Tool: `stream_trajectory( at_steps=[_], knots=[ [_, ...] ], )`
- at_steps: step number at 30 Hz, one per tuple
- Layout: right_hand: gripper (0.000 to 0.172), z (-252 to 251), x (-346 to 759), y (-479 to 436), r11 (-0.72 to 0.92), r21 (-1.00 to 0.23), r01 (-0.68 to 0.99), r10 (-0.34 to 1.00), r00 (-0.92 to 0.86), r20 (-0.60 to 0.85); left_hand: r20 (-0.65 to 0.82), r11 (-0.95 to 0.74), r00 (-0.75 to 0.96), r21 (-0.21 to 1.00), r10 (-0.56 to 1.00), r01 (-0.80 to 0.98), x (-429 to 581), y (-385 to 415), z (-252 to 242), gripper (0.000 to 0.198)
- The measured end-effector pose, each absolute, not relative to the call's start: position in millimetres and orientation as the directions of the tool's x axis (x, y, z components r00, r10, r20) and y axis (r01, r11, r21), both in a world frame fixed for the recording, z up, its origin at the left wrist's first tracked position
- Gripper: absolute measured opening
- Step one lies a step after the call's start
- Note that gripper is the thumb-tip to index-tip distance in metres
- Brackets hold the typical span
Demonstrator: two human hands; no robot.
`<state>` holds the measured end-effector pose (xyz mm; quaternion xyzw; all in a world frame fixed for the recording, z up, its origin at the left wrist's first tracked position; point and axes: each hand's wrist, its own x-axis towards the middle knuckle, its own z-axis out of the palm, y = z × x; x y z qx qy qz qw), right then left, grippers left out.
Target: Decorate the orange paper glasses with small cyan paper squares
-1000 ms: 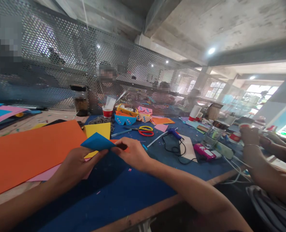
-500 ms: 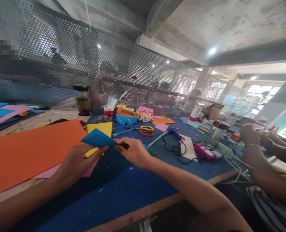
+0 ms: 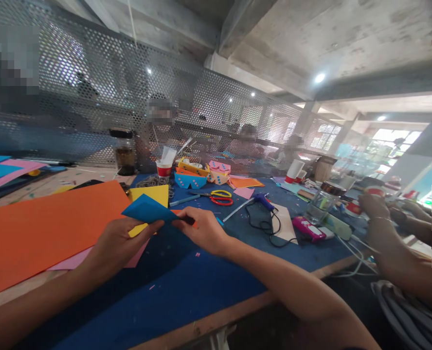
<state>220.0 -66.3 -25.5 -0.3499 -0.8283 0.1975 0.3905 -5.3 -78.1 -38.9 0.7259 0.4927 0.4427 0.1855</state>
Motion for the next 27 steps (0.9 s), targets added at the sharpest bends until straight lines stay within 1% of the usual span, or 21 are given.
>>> stream_trajectory(
  at_steps=[5, 10, 16, 21, 27],
  knots=[
    [0.018, -26.2, 220.3, -65.2, 0.675, -0.601, 0.428, 0.736, -0.449, 0.506, 0.431, -0.43, 0.154, 0.671, 0.889, 0.604, -6.3, -76.2, -39.7, 0.043],
    [0.017, -27.7, 220.6, -64.7, 0.682, -0.597, 0.423, 0.73, -0.443, 0.52, 0.432, -0.434, 0.152, 0.69, 0.889, 0.579, -5.7, -77.4, -37.5, 0.042],
    [0.014, -30.1, 220.1, -63.9, 0.686, -0.591, 0.423, 0.726, -0.434, 0.533, 0.484, -0.469, 0.14, 0.671, 0.864, 0.574, -4.7, -80.5, -34.8, 0.045],
    [0.017, -30.5, 220.3, -63.6, 0.678, -0.616, 0.401, 0.733, -0.43, 0.527, 0.486, -0.467, 0.129, 0.681, 0.864, 0.564, -4.1, -81.3, -33.0, 0.045],
    [0.018, -29.3, 220.6, -63.8, 0.662, -0.625, 0.415, 0.748, -0.424, 0.511, 0.48, -0.462, 0.128, 0.687, 0.868, 0.561, -3.2, -78.7, -33.0, 0.044]
  ],
)
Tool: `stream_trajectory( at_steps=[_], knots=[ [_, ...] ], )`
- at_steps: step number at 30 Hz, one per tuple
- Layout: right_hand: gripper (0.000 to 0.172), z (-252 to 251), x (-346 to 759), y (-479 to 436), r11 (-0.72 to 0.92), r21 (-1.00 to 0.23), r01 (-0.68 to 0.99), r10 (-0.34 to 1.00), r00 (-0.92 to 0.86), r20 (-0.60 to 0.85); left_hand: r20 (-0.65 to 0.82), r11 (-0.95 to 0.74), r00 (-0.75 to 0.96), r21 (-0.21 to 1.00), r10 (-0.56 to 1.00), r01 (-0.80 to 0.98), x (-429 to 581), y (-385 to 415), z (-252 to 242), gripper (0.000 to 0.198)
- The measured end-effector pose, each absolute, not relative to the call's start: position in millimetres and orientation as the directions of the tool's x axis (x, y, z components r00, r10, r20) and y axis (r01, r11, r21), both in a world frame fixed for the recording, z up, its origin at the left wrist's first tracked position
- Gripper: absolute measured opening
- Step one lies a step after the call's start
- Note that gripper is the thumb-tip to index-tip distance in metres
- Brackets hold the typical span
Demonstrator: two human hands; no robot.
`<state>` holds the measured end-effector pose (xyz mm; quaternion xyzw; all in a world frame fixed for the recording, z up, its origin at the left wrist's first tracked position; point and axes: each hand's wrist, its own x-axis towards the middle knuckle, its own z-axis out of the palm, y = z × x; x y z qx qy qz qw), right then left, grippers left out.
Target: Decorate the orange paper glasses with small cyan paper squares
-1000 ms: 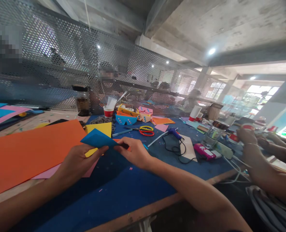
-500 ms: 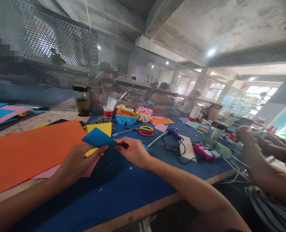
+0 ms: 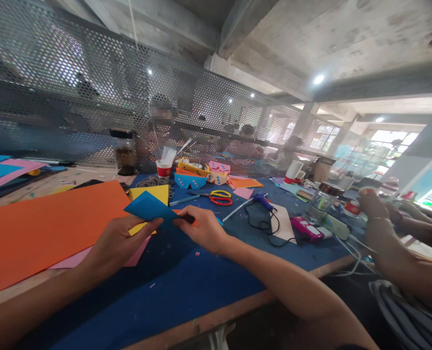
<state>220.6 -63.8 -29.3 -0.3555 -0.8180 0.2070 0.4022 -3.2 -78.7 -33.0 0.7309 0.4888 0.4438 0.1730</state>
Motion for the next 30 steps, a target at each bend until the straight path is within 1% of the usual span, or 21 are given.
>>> stream_trajectory(
  at_steps=[11, 16, 22, 27, 30],
  knots=[
    [0.023, -30.7, 221.8, -61.6, 0.655, -0.618, 0.434, 0.754, -0.434, 0.494, 0.448, -0.449, 0.134, 0.735, 0.884, 0.508, -3.2, -84.1, -28.0, 0.041],
    [0.02, -30.1, 221.8, -62.0, 0.654, -0.609, 0.45, 0.756, -0.425, 0.498, 0.459, -0.448, 0.113, 0.734, 0.881, 0.511, -3.3, -80.4, -30.5, 0.041],
    [0.021, -32.4, 221.9, -60.5, 0.674, -0.604, 0.425, 0.738, -0.424, 0.525, 0.455, -0.445, 0.119, 0.726, 0.883, 0.524, -4.9, -79.5, -31.8, 0.04],
    [0.023, -32.3, 222.0, -60.2, 0.676, -0.587, 0.445, 0.737, -0.427, 0.524, 0.451, -0.448, 0.138, 0.712, 0.882, 0.541, -4.6, -79.0, -30.8, 0.045],
    [0.023, -32.1, 222.1, -59.8, 0.675, -0.581, 0.455, 0.738, -0.429, 0.521, 0.454, -0.455, 0.141, 0.718, 0.88, 0.528, -4.3, -78.5, -31.2, 0.043]
  ],
)
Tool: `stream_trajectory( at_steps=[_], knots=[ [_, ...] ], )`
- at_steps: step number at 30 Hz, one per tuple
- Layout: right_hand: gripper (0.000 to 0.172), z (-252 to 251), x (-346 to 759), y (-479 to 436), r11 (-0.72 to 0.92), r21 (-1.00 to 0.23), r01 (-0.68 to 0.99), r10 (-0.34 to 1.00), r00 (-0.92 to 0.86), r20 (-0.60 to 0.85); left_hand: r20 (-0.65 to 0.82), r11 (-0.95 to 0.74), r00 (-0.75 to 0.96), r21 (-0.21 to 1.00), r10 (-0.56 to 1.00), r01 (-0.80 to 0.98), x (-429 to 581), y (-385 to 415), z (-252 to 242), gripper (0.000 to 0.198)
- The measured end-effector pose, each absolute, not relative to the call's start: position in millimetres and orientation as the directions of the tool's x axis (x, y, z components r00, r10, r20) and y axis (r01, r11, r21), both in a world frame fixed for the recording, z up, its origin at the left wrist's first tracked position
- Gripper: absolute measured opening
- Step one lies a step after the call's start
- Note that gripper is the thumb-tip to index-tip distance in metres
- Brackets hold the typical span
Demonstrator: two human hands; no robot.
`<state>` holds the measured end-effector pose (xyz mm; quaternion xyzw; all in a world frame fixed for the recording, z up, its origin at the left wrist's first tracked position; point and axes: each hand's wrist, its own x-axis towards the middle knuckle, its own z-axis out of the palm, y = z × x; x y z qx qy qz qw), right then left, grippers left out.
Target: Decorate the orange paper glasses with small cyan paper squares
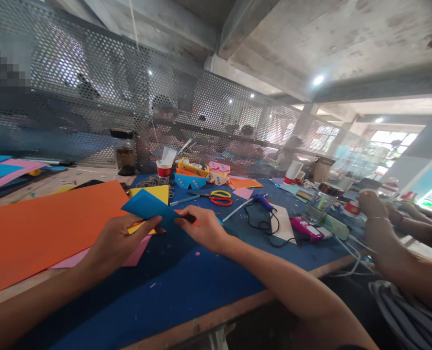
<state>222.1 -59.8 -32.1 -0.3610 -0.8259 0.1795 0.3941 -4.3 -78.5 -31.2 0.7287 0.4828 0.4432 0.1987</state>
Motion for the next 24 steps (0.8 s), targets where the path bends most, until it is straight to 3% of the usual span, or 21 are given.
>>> stream_trajectory(
  at_steps=[24],
  knots=[
    [0.02, -30.0, 222.5, -59.8, 0.673, -0.565, 0.477, 0.739, -0.421, 0.525, 0.449, -0.462, 0.161, 0.715, 0.879, 0.525, -6.3, -78.1, -32.7, 0.041]
  ],
)
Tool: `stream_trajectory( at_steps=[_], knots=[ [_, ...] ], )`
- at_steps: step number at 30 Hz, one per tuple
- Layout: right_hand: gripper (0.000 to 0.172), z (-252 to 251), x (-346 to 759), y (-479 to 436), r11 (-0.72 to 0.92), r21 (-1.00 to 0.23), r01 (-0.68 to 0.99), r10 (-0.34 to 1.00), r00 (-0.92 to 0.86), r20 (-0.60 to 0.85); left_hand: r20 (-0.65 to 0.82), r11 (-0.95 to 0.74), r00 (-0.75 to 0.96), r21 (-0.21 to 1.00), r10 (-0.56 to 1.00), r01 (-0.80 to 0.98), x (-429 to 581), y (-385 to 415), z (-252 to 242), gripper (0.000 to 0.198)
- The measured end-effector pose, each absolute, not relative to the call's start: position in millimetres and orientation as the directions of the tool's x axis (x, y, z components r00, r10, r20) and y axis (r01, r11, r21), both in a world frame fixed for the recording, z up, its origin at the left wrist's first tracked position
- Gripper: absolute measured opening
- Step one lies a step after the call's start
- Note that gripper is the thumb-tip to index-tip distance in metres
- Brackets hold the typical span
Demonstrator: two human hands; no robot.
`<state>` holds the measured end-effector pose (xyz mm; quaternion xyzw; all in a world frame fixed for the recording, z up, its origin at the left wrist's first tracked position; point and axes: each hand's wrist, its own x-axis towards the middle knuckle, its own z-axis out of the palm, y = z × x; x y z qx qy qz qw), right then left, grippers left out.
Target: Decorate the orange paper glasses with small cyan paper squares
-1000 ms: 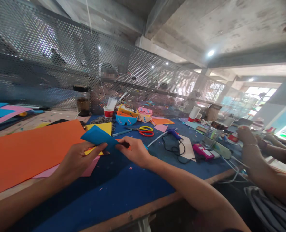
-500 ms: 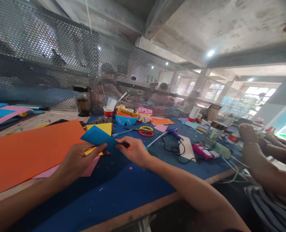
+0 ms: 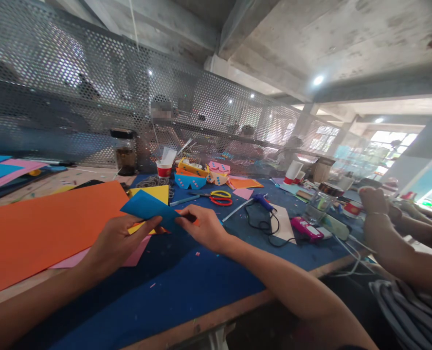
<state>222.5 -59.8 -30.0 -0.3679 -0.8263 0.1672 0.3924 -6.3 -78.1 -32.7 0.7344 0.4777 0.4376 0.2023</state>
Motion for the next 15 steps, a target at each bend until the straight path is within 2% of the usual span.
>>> stream_trajectory(
  at_steps=[9, 15],
  knots=[
    [0.021, -29.3, 221.6, -60.5, 0.654, -0.593, 0.469, 0.756, -0.415, 0.506, 0.453, -0.462, 0.155, 0.717, 0.878, 0.522, -5.4, -79.2, -30.6, 0.041],
    [0.021, -33.4, 224.0, -55.9, 0.678, -0.569, 0.465, 0.735, -0.431, 0.524, 0.472, -0.466, 0.13, 0.718, 0.872, 0.517, -3.5, -80.2, -27.3, 0.042]
  ],
)
